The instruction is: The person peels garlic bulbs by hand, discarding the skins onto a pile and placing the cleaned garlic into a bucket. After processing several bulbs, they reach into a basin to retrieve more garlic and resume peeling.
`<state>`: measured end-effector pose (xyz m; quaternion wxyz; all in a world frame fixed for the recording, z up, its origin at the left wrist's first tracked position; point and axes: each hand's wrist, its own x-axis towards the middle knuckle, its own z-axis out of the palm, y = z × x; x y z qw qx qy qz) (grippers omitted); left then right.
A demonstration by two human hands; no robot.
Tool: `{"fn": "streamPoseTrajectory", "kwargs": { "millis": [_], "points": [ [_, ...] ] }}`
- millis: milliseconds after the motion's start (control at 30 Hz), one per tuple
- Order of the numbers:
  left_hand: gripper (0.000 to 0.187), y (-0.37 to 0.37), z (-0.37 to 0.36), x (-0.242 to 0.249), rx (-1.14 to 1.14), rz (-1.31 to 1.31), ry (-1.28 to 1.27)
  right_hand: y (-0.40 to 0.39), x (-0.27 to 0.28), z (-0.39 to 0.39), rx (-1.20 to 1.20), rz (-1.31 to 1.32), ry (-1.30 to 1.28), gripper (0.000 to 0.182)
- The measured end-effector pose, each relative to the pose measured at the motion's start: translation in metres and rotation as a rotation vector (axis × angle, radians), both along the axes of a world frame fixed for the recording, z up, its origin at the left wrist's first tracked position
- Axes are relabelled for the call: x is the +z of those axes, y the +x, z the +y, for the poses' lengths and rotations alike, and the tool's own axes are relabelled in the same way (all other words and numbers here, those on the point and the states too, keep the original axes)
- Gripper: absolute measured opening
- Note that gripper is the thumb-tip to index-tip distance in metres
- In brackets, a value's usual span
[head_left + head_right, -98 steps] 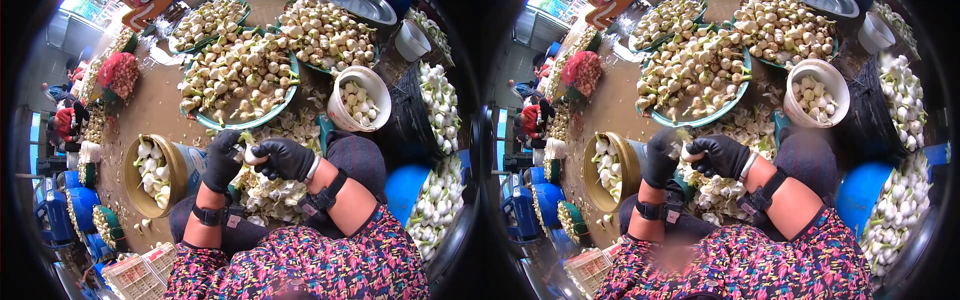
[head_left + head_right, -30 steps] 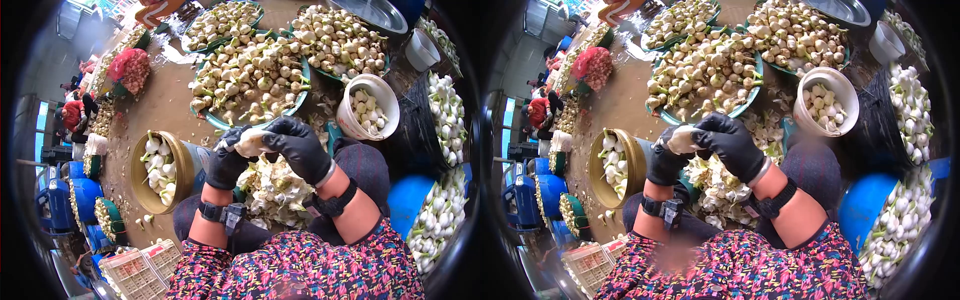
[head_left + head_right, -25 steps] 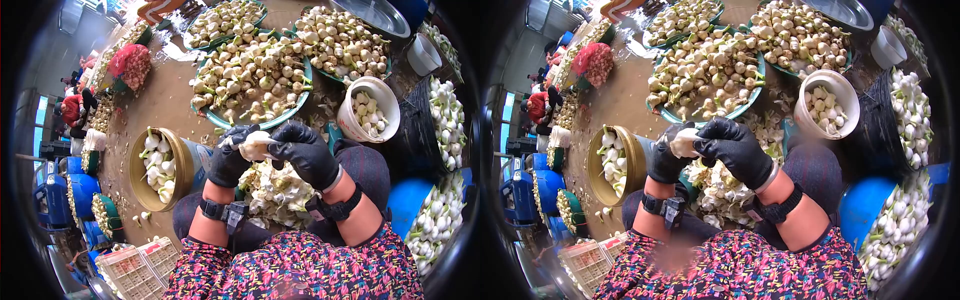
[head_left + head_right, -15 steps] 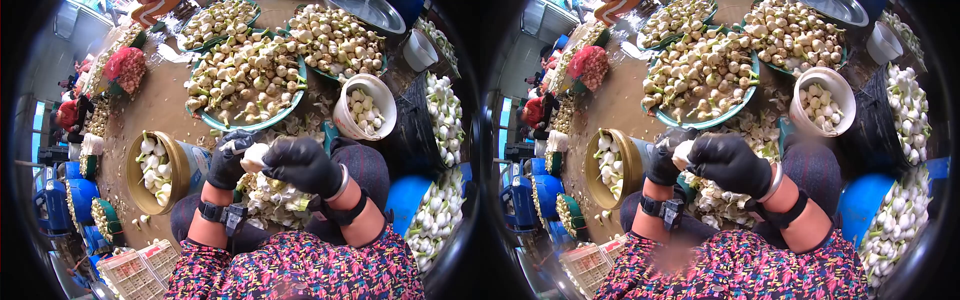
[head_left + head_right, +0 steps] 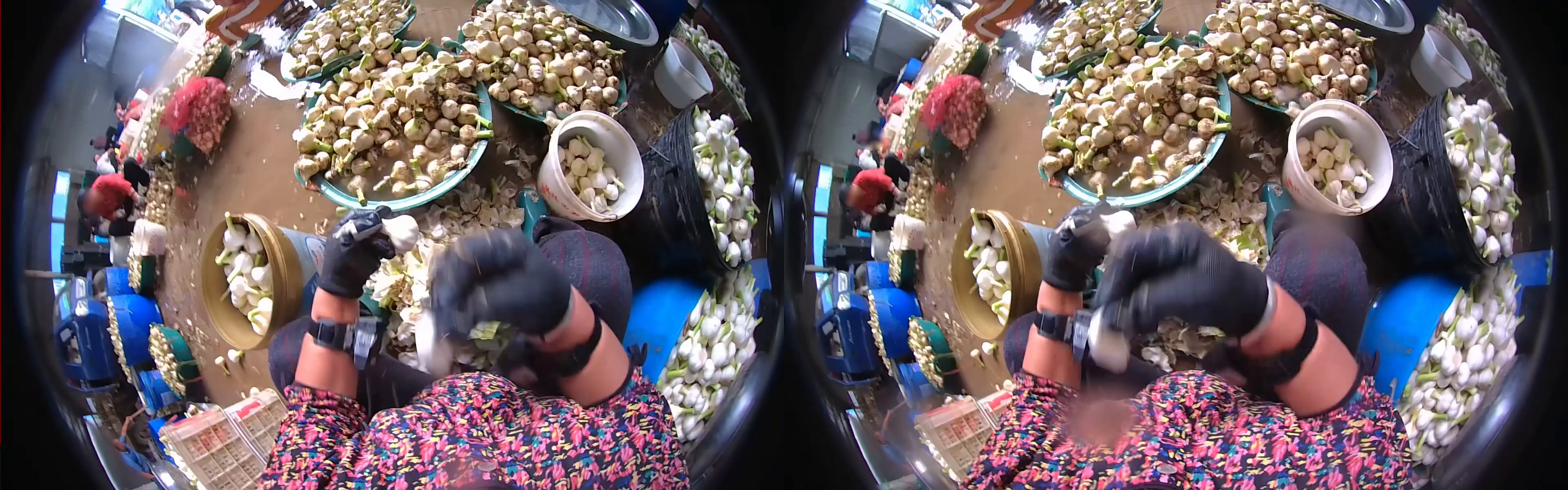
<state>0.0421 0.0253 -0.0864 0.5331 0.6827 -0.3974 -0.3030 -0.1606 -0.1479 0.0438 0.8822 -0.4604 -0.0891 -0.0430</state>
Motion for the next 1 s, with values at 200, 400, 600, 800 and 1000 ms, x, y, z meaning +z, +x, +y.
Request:
{"fn": "streamPoseTrajectory", "kwargs": {
  "millis": [200, 400, 600, 800, 1000],
  "points": [
    [0.028, -0.012, -0.01, 0.015, 0.144, -0.325, 0.068, 0.022, -0.047, -0.006, 0.02, 0.29, -0.912, 0.028],
    [0.038, -0.007, -0.033, 0.004, 0.106, -0.397, -0.089, 0.019, -0.067, 0.013, 0.046, 0.348, -1.266, 0.04],
    [0.042, -0.021, -0.129, 0.116, -0.108, 0.75, -0.326, 0.02, -0.064, 0.011, 0.065, 0.301, -1.262, 0.036],
    [0.017, 0.059, -0.096, -0.042, 0.096, -0.231, 0.288, 0.018, -0.063, 0.009, -0.164, 0.312, -1.195, 0.024],
    [0.036, 0.071, -0.122, -0.107, -0.24, -0.868, 1.037, 0.028, -0.047, -0.003, 0.088, 0.412, -1.048, 0.036]
  ]
}}
